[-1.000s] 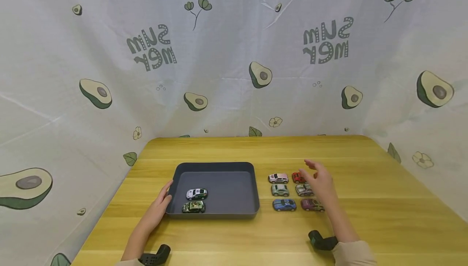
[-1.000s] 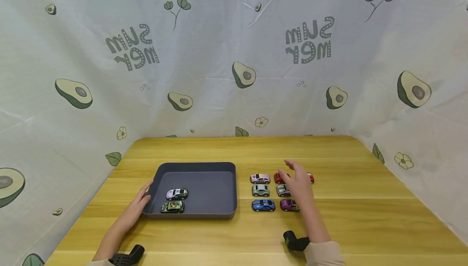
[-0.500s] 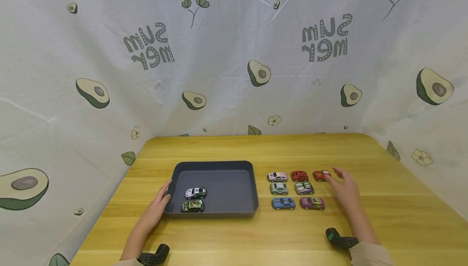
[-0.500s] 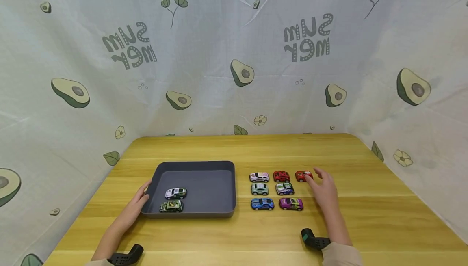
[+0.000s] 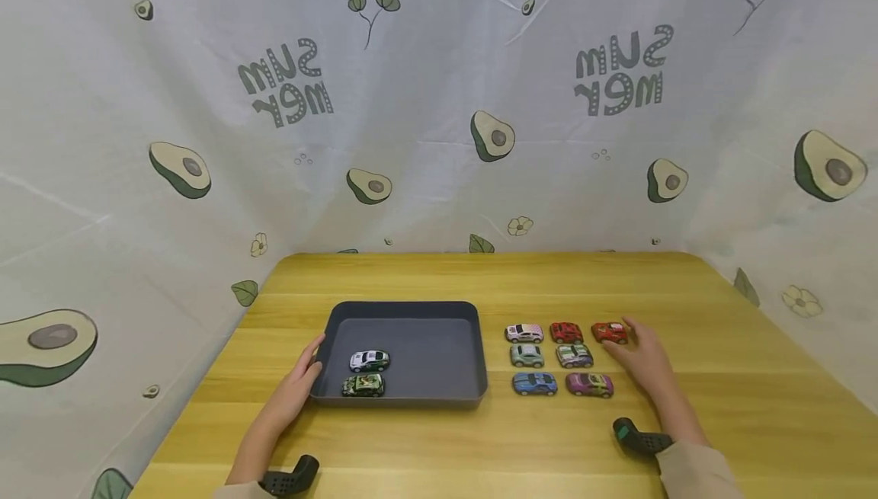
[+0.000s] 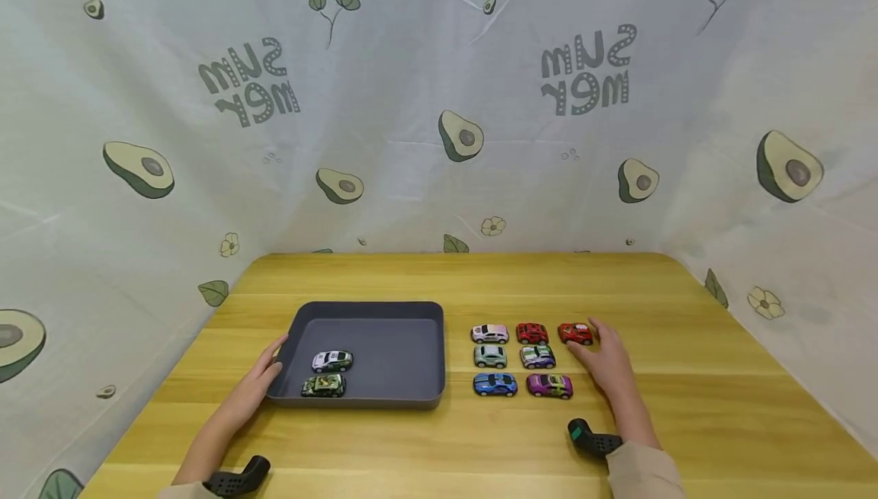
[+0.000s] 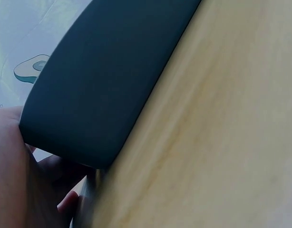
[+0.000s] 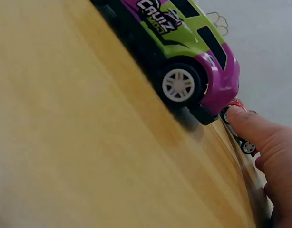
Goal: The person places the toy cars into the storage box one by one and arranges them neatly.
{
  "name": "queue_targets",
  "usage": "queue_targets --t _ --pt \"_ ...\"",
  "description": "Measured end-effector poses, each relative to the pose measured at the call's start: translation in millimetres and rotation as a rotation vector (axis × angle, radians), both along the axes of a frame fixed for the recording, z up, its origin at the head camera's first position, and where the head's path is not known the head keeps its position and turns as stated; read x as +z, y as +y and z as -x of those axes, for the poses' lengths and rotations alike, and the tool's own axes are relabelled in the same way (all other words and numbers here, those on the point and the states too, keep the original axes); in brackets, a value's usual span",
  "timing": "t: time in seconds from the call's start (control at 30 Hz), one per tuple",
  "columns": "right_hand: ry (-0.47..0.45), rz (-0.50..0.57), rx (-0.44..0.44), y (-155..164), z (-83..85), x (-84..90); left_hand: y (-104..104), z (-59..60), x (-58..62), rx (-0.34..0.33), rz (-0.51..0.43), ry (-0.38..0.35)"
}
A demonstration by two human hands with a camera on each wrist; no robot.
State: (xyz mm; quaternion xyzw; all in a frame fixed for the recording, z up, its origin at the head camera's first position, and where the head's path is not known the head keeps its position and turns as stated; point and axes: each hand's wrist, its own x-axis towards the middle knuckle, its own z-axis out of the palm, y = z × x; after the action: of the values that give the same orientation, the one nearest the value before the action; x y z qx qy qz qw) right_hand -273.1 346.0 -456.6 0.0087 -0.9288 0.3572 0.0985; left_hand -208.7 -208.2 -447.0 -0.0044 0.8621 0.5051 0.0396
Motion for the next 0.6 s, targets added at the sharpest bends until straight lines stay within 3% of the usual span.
queue_targets --t 0.27,0.6 --pt "-0.056 -0.092 0.026 0.2 3.2 3.0 0.5 -0.4 -1.8 -0.003 0.004 0.004" --pt "0.058 -0.135 0.061 0.6 3.4 -0.3 0.0 0.3 -1.7 -0.002 -0.002 0.003"
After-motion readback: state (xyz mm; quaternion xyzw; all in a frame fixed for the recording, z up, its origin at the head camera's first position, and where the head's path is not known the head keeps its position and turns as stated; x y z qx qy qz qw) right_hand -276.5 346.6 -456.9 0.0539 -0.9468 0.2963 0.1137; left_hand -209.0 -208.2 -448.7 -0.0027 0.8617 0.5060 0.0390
